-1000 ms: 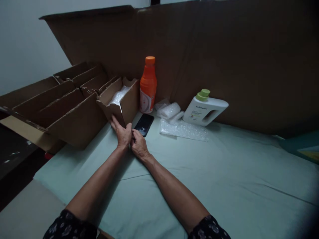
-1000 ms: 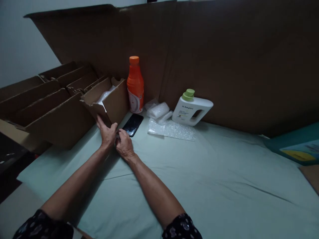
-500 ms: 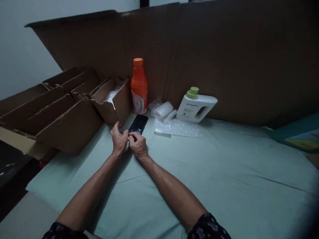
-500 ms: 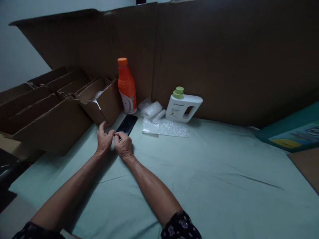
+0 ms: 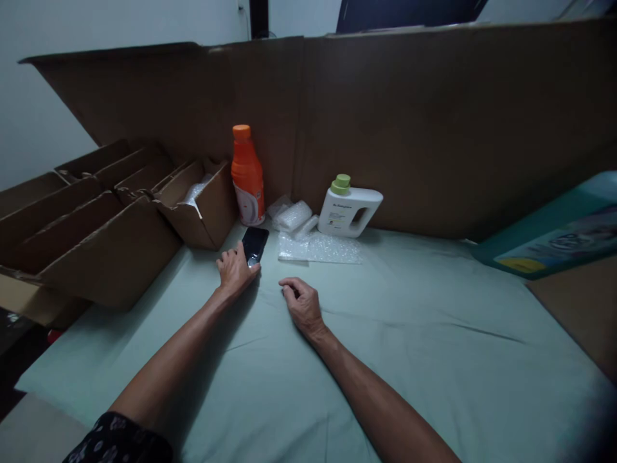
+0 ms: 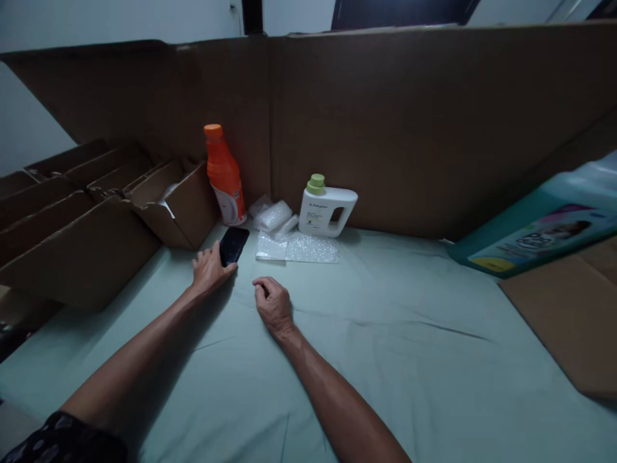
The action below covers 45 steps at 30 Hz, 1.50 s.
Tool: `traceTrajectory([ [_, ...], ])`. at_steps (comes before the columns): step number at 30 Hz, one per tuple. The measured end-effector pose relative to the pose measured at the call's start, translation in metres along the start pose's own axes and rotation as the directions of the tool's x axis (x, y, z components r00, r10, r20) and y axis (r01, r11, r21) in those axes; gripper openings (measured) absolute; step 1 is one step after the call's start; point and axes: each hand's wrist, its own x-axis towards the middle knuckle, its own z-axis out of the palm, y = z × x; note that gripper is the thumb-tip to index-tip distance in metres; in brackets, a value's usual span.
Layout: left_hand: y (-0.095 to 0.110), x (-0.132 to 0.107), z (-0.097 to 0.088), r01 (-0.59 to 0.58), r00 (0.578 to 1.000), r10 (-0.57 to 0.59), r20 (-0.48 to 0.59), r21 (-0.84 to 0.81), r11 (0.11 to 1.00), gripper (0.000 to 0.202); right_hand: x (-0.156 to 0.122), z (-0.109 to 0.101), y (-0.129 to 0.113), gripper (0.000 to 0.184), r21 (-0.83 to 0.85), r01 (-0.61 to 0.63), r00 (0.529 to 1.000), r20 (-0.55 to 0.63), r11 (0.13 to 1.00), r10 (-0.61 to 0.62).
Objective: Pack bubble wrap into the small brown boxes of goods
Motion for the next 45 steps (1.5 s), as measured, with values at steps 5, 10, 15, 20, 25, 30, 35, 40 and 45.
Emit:
traceTrajectory([
  [5,0.02,-0.008,0.002,-0.078,0.997,0.078,0.014,0.038,0.996,0.077,0.0,0.004,0.0,0.022,-0.006,0.012,1.0,0.014,1.0,-0.012],
  [10,0.03,-0.01,0.002,-0.128,0.991,0.127,0.042,0.033,0.991,0.078,-0.002,0.002,0.002,0.023,-0.016,0.027,0.999,0.026,1.0,-0.027],
  [15,0.027,-0.008,-0.003,-0.161,0.985,0.158,0.066,0.039,0.986,0.076,-0.001,0.002,0.003,0.022,-0.025,0.04,0.998,0.05,0.999,-0.038],
  [20,0.033,-0.01,-0.011,-0.214,0.973,0.207,0.099,0.066,0.975,0.069,-0.004,0.005,0.002,0.023,-0.051,0.035,0.998,0.059,0.998,-0.032],
  [25,0.033,-0.021,-0.009,-0.235,0.97,0.227,0.089,0.094,0.967,0.071,0.019,-0.014,-0.001,0.023,-0.135,0.015,0.999,0.045,0.991,-0.009],
  [30,0.028,-0.026,0.001,-0.252,0.967,0.25,0.044,0.047,0.967,0.082,0.107,-0.043,0.005,0.053,-0.371,-0.103,0.994,0.001,0.923,0.111],
  [35,0.027,-0.023,0.007,-0.237,0.971,0.236,0.043,0.008,0.972,0.085,0.177,-0.022,0.019,0.065,-0.659,-0.165,0.954,0.084,0.734,0.289],
  [40,0.026,-0.022,0.01,-0.25,0.968,0.25,0.022,-0.003,0.968,0.087,0.203,0.002,0.037,0.054,-0.622,-0.203,0.962,0.016,0.756,0.271],
  [45,0.025,-0.022,0.011,-0.243,0.97,0.243,0.022,-0.019,0.97,0.084,0.212,-0.017,0.039,0.042,-0.51,-0.249,0.965,-0.059,0.823,0.256],
])
